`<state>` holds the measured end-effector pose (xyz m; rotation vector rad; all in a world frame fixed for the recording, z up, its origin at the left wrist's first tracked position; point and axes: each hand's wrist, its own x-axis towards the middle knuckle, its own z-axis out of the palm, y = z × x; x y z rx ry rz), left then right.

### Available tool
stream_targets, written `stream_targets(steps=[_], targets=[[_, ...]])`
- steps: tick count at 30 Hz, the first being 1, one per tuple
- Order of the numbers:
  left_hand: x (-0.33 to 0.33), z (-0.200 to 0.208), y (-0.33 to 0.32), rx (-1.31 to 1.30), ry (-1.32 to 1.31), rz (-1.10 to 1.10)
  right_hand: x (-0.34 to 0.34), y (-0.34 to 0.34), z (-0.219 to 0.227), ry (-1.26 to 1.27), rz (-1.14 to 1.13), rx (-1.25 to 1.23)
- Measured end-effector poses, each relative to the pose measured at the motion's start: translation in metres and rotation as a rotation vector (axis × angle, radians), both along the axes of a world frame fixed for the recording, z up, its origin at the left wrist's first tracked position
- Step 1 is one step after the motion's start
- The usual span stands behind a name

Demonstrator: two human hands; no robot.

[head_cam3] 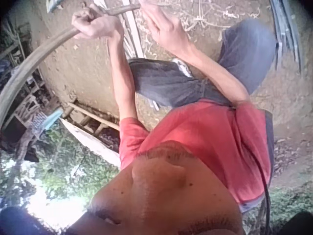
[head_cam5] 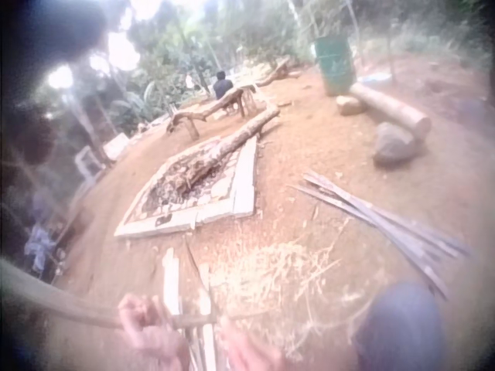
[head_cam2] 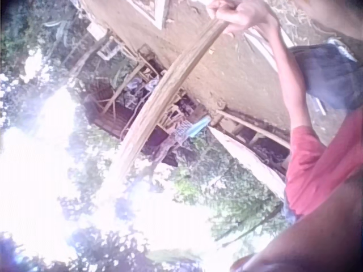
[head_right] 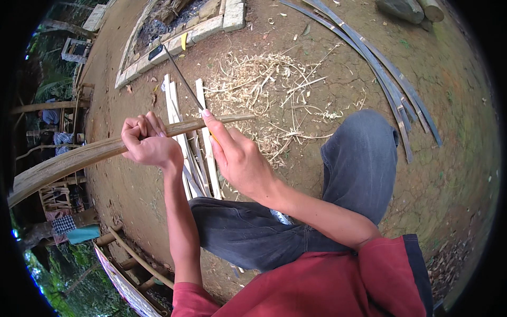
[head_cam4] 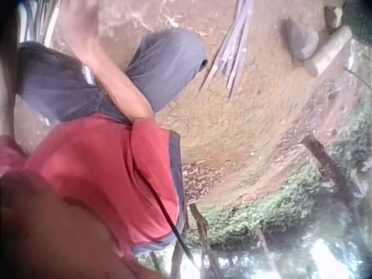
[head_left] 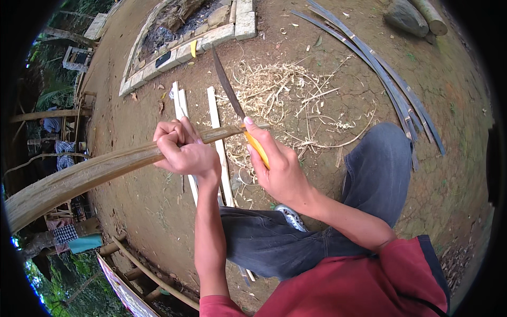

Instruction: The person uses a knife to shave thin strips of wood from a long piece of bamboo or timber held in their other hand.

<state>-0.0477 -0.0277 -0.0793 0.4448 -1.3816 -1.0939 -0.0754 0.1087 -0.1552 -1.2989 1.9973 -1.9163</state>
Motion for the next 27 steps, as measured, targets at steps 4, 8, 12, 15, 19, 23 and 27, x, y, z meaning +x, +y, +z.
stream_targets(steps=[4, 8, 12, 15, 19, 23, 27], targets=[[0.001, -0.006, 0.001, -0.05, 0.106, -0.107, 0.003, 0.005, -0.03, -0.106, 0.15, 0.367], [-0.002, -0.003, -0.001, -0.139, 0.121, -0.113, -0.006, 0.001, -0.007, -0.048, 0.119, 0.218], [-0.009, -0.004, -0.002, -0.116, 0.16, -0.169, -0.005, 0.003, 0.005, 0.04, 0.0, 0.031], [-0.01, -0.005, 0.002, -0.122, 0.156, -0.185, 0.002, 0.01, -0.032, -0.116, 0.147, 0.396], [-0.016, -0.005, 0.001, -0.126, 0.138, -0.17, -0.011, 0.005, 0.0, -0.073, 0.102, 0.21], [-0.021, -0.005, 0.013, -0.133, 0.12, -0.187, 0.0, 0.005, -0.025, -0.028, 0.062, 0.367], [-0.016, -0.004, 0.011, -0.139, 0.109, -0.178, -0.006, 0.006, -0.012, -0.163, 0.175, 0.446]])
